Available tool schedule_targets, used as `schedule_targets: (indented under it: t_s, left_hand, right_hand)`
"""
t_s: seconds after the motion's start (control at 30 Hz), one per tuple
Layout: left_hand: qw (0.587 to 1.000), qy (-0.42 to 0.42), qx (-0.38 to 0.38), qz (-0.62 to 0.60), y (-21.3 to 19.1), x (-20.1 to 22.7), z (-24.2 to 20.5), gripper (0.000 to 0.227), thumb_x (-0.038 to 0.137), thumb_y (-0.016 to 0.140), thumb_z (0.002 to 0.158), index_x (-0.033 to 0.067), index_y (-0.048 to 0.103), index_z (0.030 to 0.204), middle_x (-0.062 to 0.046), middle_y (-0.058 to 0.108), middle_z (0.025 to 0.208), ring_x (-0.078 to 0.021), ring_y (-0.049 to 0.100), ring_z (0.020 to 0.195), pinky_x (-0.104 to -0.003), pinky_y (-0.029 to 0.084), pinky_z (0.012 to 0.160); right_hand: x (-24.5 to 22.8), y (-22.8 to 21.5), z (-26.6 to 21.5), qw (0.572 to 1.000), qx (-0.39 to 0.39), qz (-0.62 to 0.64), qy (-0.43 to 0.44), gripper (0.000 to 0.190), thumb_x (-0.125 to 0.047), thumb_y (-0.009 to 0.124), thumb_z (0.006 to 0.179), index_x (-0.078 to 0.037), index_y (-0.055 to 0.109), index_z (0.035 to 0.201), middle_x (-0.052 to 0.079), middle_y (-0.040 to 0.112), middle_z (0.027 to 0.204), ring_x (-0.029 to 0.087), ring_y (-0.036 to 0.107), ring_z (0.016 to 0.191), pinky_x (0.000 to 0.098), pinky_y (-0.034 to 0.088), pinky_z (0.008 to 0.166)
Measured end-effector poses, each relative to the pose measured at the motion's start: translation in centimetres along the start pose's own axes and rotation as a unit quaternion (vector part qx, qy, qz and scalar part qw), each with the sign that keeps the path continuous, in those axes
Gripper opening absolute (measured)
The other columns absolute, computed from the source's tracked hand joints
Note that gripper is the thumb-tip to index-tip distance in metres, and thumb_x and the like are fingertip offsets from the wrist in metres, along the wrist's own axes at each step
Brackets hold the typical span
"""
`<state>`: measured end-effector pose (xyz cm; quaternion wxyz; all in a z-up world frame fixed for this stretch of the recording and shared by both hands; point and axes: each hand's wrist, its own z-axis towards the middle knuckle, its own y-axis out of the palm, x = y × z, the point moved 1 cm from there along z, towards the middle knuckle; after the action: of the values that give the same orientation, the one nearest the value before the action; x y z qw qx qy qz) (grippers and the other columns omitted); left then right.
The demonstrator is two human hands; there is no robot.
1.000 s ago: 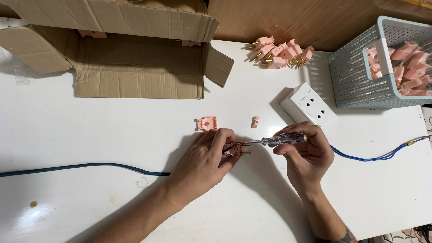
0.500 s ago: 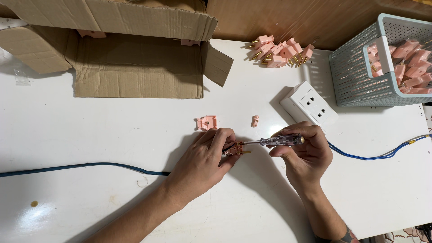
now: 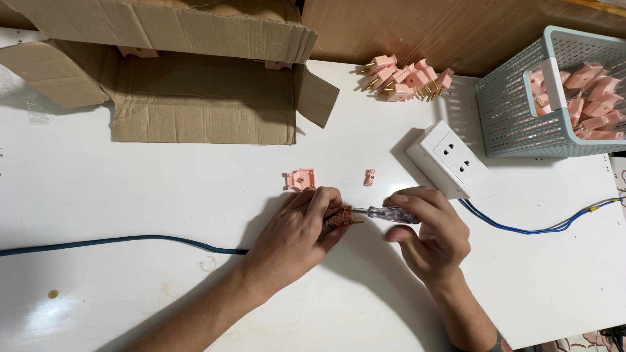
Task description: The person assembles small pink electrical components on a white table. They insert brass pins into the plastic housing and use a screwdriver to tighten the screws, securing the pins in place.
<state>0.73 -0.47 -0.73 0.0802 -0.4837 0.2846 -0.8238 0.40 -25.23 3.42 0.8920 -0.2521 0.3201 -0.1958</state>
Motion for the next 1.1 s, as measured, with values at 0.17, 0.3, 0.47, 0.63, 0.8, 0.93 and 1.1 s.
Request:
schedule_targets:
  t_s: [0.17, 0.3, 0.47, 0.63, 0.8, 0.93, 1.1]
  left_hand:
    - [0.999, -0.032, -0.011, -0.011, -0.1, 0.2, 0.0, 0.036, 0.037, 0.072, 0.113, 0.0092, 0.052, 0.125, -0.006, 0.075, 0.103, -0.0314, 0.070, 0.105, -0.044, 0.056, 0.095]
    - [1.000, -0.019, 0.002, -0.018, -0.4, 0.6, 0.3, 0.032, 0.037, 0.071, 0.114, 0.0107, 0.054, 0.119, -0.001, 0.076, 0.103, -0.0280, 0.073, 0.101, -0.043, 0.056, 0.097]
    - [1.000, -0.014, -0.002, -0.007, -0.2, 0.3, 0.2, 0.036, 0.036, 0.072, 0.114, 0.0073, 0.052, 0.121, -0.007, 0.075, 0.102, -0.0322, 0.070, 0.101, -0.043, 0.055, 0.094]
    - [0.999, -0.030, -0.002, -0.029, -0.6, 0.5, 0.3, 0.031, 0.037, 0.069, 0.115, 0.0086, 0.055, 0.119, -0.005, 0.074, 0.095, -0.0290, 0.070, 0.099, -0.042, 0.056, 0.095]
    - [1.000, 0.001, 0.003, -0.002, -0.2, 0.2, 0.2, 0.040, 0.034, 0.073, 0.114, 0.0029, 0.052, 0.128, -0.007, 0.075, 0.098, -0.0315, 0.069, 0.100, -0.043, 0.054, 0.099]
    - [0.999, -0.030, 0.004, -0.026, -0.4, 0.4, 0.2, 0.037, 0.040, 0.070, 0.114, 0.0077, 0.054, 0.124, -0.008, 0.073, 0.102, -0.0297, 0.068, 0.104, -0.043, 0.057, 0.092]
    - [0.999, -0.029, -0.012, -0.030, -0.6, 0.6, 0.4, 0.042, 0.046, 0.065, 0.115, 0.0064, 0.053, 0.123, -0.006, 0.078, 0.103, -0.0323, 0.070, 0.104, -0.044, 0.055, 0.100]
  right_hand:
    - [-0.3, 0.4, 0.1, 0.997, -0.001, 0.074, 0.007, 0.034, -0.005, 0.048, 0.120, 0.000, 0.052, 0.153, 0.033, 0.076, 0.121, 0.044, 0.080, 0.105, 0.0478, 0.070, 0.092]
    - [-0.2, 0.5, 1.8, 0.999, -0.004, 0.053, -0.009, 0.014, -0.002, 0.077, 0.105, 0.000, 0.071, 0.118, 0.018, 0.072, 0.105, 0.033, 0.073, 0.091, 0.0412, 0.064, 0.085]
    - [-1.7, 0.8, 3.8, 0.999, -0.020, 0.010, -0.025, 0.038, -0.021, 0.047, 0.121, 0.009, 0.069, 0.128, 0.028, 0.077, 0.115, 0.038, 0.076, 0.098, 0.0454, 0.062, 0.090]
    - [-0.5, 0.9, 2.3, 0.998, 0.003, 0.054, -0.041, 0.032, 0.001, 0.081, 0.104, -0.004, 0.061, 0.129, 0.019, 0.067, 0.112, 0.038, 0.076, 0.093, 0.0482, 0.066, 0.089]
    - [-2.0, 0.4, 3.0, 1.000, -0.008, 0.008, 0.017, 0.045, -0.024, 0.044, 0.122, 0.010, 0.072, 0.126, 0.032, 0.075, 0.124, 0.045, 0.078, 0.113, 0.0465, 0.061, 0.098]
    - [-1.0, 0.4, 2.0, 0.998, -0.010, 0.058, -0.013, 0.045, 0.015, 0.060, 0.109, 0.001, 0.057, 0.152, 0.031, 0.077, 0.118, 0.041, 0.079, 0.104, 0.0462, 0.068, 0.093]
    - [-1.1, 0.6, 2.0, 1.000, 0.009, -0.011, 0.022, 0.052, -0.046, 0.055, 0.117, 0.001, 0.076, 0.126, 0.018, 0.061, 0.116, 0.031, 0.073, 0.100, 0.0394, 0.059, 0.092]
